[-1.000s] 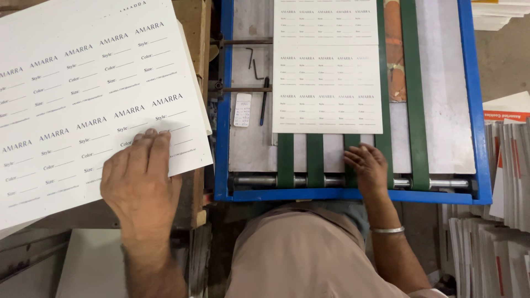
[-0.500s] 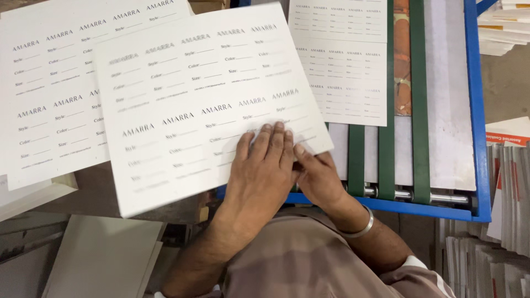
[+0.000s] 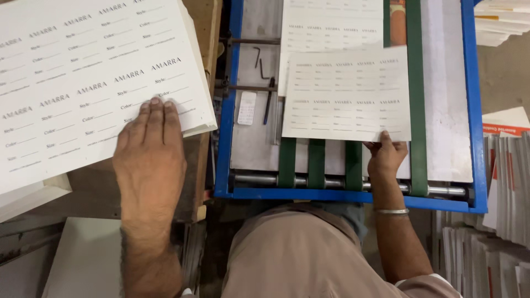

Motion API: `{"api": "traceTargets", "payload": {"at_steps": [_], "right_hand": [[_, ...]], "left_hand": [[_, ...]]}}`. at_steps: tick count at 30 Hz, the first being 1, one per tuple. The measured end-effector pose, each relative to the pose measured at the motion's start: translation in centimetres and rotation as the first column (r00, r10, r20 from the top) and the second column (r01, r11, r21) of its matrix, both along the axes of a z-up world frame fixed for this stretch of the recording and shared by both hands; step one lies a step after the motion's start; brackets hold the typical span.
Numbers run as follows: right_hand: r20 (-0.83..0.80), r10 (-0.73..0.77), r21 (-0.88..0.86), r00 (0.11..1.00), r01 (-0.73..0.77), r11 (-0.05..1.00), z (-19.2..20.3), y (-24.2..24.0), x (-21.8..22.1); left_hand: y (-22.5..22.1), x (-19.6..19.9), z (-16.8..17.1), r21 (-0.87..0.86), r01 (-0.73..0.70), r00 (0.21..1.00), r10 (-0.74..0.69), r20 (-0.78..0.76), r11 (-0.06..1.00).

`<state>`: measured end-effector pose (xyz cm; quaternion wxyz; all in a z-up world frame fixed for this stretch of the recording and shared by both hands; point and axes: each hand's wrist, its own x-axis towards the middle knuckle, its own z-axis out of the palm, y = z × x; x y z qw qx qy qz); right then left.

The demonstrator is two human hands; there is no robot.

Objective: The person picks up printed sheets from a stack, fans through them, and places them onto the intake of a conveyor belt system.

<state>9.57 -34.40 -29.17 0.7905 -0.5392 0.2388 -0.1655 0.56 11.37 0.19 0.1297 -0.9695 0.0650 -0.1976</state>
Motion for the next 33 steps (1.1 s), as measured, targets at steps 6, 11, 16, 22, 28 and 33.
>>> {"api": "traceTargets", "payload": {"at_steps": [6, 11, 16, 22, 28, 33], "right_hand": [[-0.069, 0.005, 0.003, 0.998, -0.005, 1.000, -3.1, -0.9, -5.5], [-0.152, 0.060, 0.053, 0.987, -0.052, 0.997, -2.2, 1.6, -10.1], [-0.132, 0.077, 0.062, 0.988, -0.070, 0.996, -0.8, 2.8, -9.2], [-0.179, 0.111, 0.084, 0.978, -0.097, 0.992, -0.3, 3.1, -5.1], [-0.244, 0.192, 0.189, 0.950, -0.148, 0.971, 1.1, 3.6, -3.3], [-0.269, 0.257, 0.158, 0.928, -0.221, 0.963, 2.1, 2.8, -3.5]], "left_hand": [[0.4, 0.5, -1.2, 0.007, 0.017, 0.995, -0.018, 0.095, 1.000], [1.1, 0.3, -2.0, -0.049, 0.084, 0.978, -0.073, 0.198, 0.995], [1.7, 0.2, -2.7, -0.067, 0.087, 0.978, -0.072, 0.195, 0.994], [1.6, 0.3, -2.8, -0.093, 0.089, 0.976, -0.068, 0.208, 0.992], [1.4, 0.3, -2.2, -0.122, 0.077, 0.982, -0.054, 0.183, 0.990], [1.0, 0.0, -2.0, -0.177, 0.073, 0.987, -0.045, 0.156, 0.982]]}}
